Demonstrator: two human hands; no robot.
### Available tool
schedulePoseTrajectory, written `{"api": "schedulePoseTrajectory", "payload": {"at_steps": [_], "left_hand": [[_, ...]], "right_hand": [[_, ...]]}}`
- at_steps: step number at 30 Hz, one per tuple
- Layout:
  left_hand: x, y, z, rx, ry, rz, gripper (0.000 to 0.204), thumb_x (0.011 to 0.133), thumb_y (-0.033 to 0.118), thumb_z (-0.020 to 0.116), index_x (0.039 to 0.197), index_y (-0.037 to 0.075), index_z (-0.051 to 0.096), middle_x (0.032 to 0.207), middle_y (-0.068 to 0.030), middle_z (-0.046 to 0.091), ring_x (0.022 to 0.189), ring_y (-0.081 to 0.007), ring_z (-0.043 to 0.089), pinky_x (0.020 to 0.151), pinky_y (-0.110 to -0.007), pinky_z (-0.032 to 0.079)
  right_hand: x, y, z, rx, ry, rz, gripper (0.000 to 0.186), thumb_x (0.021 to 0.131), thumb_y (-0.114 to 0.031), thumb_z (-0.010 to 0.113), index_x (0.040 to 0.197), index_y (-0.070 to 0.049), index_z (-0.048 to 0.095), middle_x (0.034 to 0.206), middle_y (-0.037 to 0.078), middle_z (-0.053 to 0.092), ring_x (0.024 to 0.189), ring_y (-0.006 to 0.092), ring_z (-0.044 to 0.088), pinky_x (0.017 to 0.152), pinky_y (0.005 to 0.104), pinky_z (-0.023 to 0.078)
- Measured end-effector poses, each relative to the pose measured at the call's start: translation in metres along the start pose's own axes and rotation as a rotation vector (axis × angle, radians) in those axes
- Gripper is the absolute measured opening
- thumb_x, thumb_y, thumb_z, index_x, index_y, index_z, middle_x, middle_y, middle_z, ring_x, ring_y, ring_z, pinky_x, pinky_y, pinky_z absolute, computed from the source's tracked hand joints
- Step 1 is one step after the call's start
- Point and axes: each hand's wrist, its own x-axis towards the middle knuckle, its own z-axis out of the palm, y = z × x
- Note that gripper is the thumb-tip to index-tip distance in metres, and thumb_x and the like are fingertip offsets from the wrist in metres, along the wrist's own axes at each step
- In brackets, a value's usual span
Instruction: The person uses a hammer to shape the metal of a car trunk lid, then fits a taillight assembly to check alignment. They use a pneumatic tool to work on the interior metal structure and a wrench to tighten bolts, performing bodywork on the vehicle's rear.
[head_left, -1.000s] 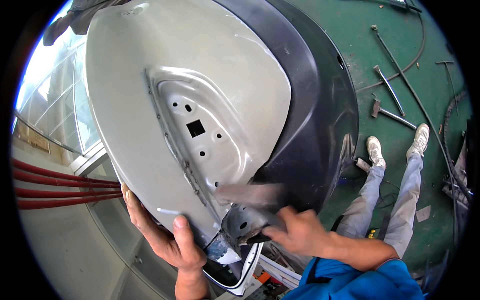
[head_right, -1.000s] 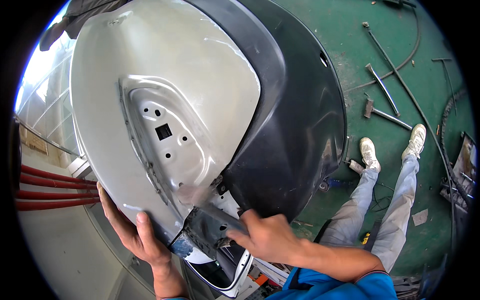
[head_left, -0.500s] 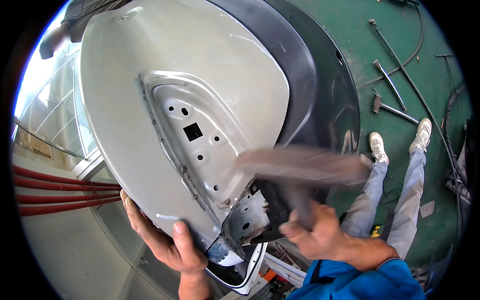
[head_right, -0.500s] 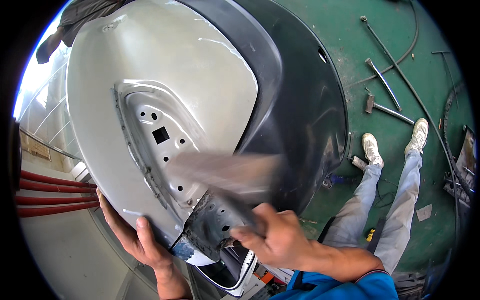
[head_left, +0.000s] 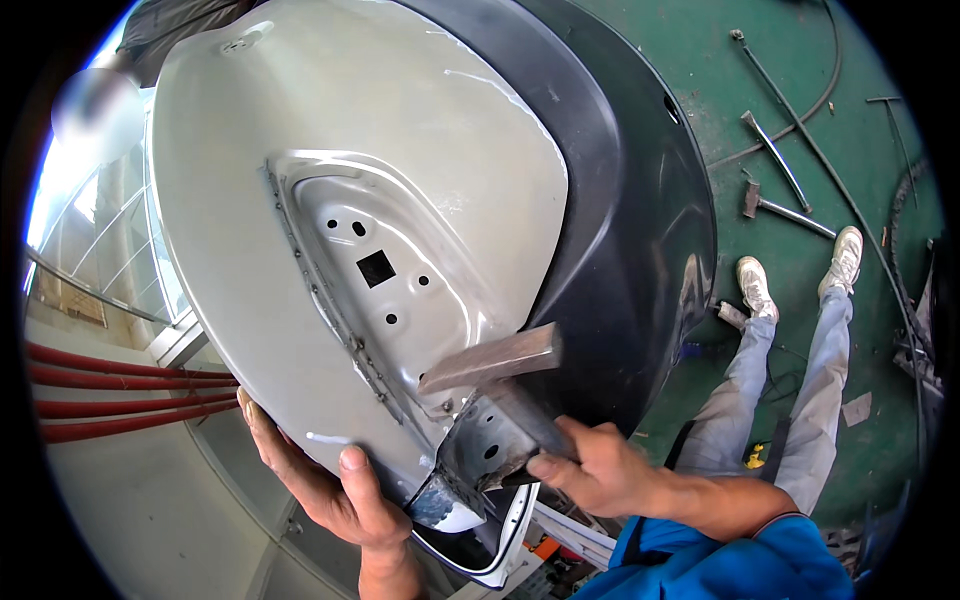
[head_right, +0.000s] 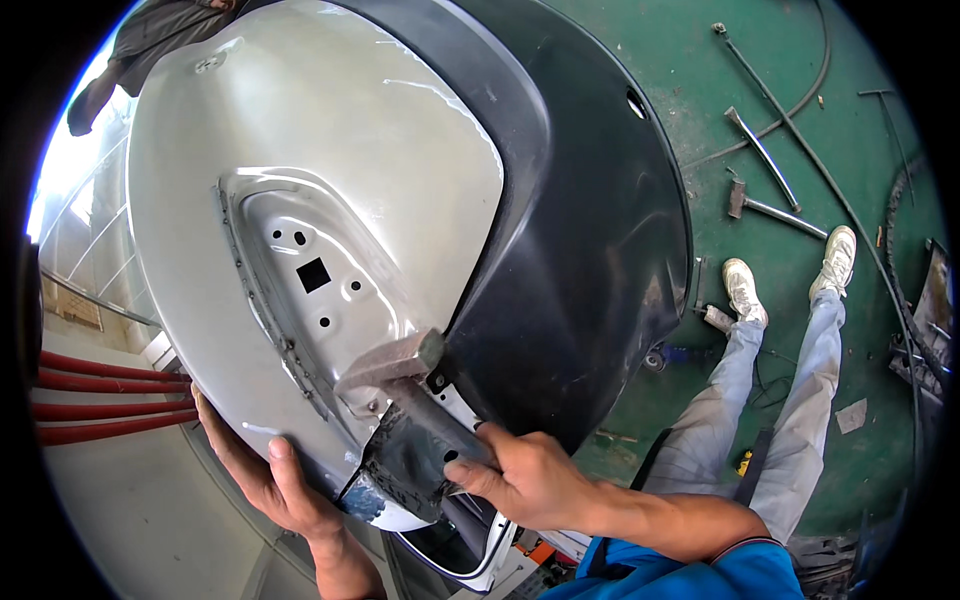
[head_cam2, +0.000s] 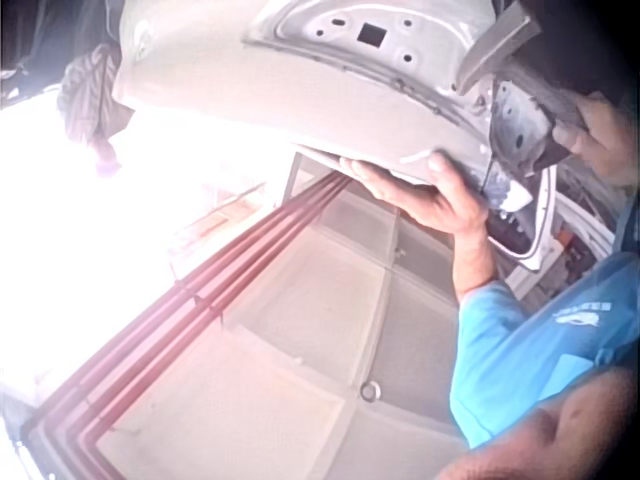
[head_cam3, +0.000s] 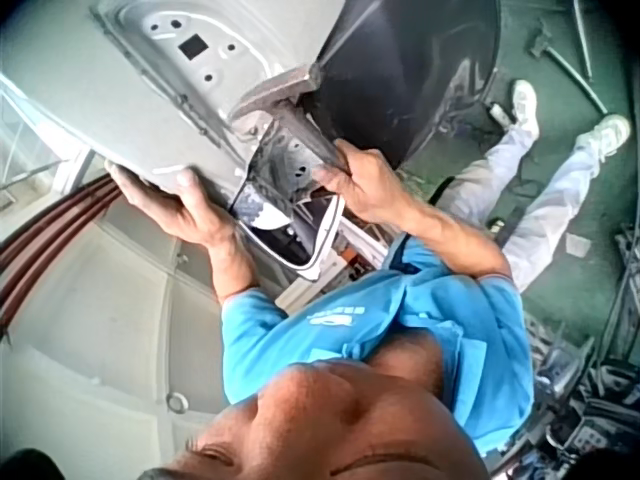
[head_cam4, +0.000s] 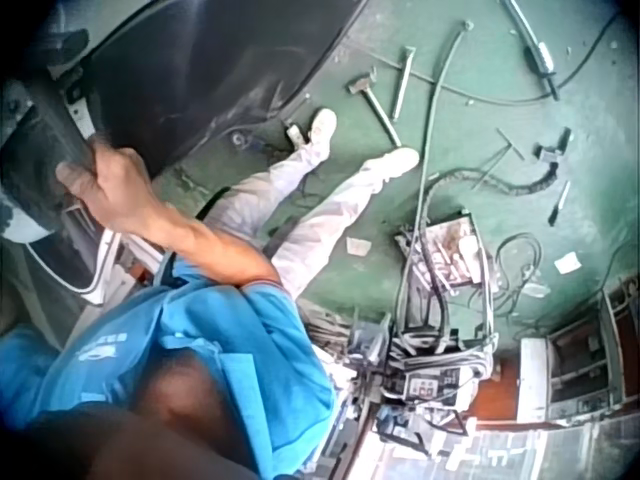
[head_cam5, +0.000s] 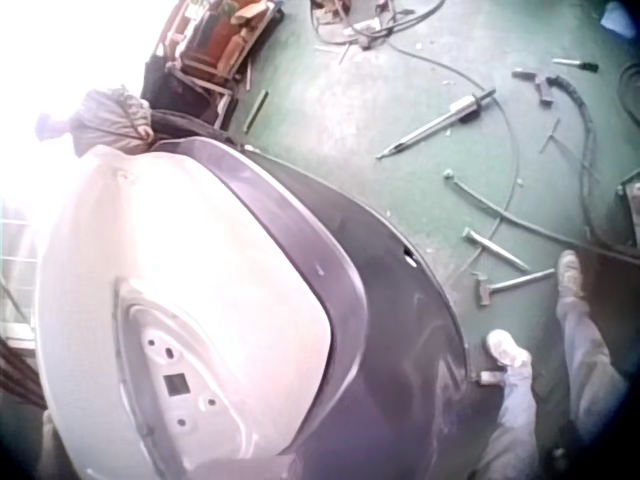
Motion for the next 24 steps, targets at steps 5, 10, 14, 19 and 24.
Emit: {"api": "schedulePoseTrajectory", "payload": {"at_steps": [5,10,14,19,24], "left_hand": [[-0.001,-0.001,-0.001,0.045,-0.004,0.005,0.073,0.094,0.026,0.051,0.151,-0.012,0.024,0.157,-0.0253,0.029,0.146,-0.0347,0.03,0.12,-0.045,0.02],[-0.001,0.003,0.001,0.025,0.009,-0.017,0.073,0.094,0.026,0.049,0.151,-0.012,0.024,0.157,-0.0257,0.029,0.145,-0.0349,0.03,0.12,-0.045,0.021],[-0.001,0.001,0.003,0.028,-0.003,-0.021,0.073,0.095,0.028,0.049,0.151,-0.013,0.024,0.157,-0.0261,0.029,0.145,-0.0349,0.03,0.12,-0.046,0.021],[-0.002,0.003,0.004,0.009,0.016,-0.027,0.074,0.095,0.03,0.049,0.15,-0.013,0.024,0.156,-0.0263,0.03,0.144,-0.035,0.031,0.119,-0.046,0.022],[0.0,0.002,0.005,0.049,0.009,-0.015,0.075,0.095,0.032,0.05,0.15,-0.013,0.025,0.156,-0.0265,0.03,0.144,-0.0353,0.032,0.119,-0.046,0.023]], "right_hand": [[0.003,-0.005,-0.005,0.085,0.009,0.019,0.036,0.1,-0.033,0.061,0.093,0.001,0.056,0.06,0.013,0.057,0.05,0.027,0.061,0.051,0.0381,0.046],[-0.007,0.004,-0.007,0.668,0.227,-0.255,0.023,0.101,-0.026,0.056,0.095,-0.004,0.051,0.059,0.0,0.053,0.051,0.0101,0.054,0.046,0.0288,0.042],[0.0,0.009,0.01,0.171,-0.083,0.091,0.04,0.1,-0.035,0.06,0.097,0.004,0.056,0.061,0.014,0.058,0.053,0.0217,0.061,0.051,0.0359,0.046],[-0.008,-0.003,-0.009,0.77,0.169,-0.162,0.02,0.102,-0.023,0.057,0.092,-0.005,0.054,0.059,-0.002,0.052,0.053,0.0077,0.049,0.048,0.0273,0.041],[0.001,0.008,0.022,0.385,-0.045,0.07,0.037,0.101,-0.033,0.06,0.086,0.0,0.056,0.061,0.002,0.051,0.057,0.0111,0.051,0.052,0.0308,0.043]]}}
